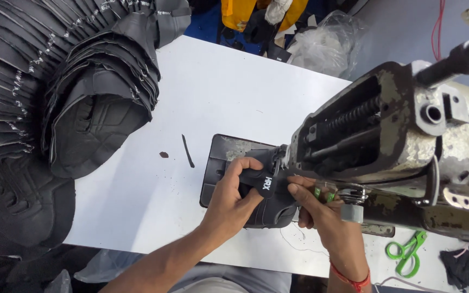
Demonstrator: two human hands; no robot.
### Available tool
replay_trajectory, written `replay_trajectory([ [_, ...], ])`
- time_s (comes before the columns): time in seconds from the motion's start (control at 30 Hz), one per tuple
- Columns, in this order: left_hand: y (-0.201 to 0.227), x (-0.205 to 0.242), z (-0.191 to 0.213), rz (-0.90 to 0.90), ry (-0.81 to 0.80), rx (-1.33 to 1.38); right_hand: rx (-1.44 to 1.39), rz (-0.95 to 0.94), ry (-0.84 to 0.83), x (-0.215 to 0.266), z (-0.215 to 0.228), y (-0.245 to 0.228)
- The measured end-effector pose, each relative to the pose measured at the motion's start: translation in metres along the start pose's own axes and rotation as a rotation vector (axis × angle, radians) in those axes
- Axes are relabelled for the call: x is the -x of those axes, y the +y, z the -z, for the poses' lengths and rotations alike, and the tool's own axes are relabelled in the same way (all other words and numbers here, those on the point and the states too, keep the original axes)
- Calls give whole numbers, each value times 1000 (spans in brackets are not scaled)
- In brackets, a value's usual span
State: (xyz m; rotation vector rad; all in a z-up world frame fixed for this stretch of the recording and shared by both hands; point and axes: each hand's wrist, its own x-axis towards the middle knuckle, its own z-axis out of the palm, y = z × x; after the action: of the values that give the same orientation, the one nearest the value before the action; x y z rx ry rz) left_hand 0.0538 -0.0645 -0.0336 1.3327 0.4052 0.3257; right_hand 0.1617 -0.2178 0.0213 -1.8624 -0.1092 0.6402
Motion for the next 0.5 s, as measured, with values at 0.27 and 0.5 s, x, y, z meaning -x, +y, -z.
replay_trajectory([
  [0.27,3,-2,-1,50,-11,-3,45,-84,-42,-15,5,17],
  [0.5,10,-2,-5,169,-9,126,16,47,-118,-19,15,39],
])
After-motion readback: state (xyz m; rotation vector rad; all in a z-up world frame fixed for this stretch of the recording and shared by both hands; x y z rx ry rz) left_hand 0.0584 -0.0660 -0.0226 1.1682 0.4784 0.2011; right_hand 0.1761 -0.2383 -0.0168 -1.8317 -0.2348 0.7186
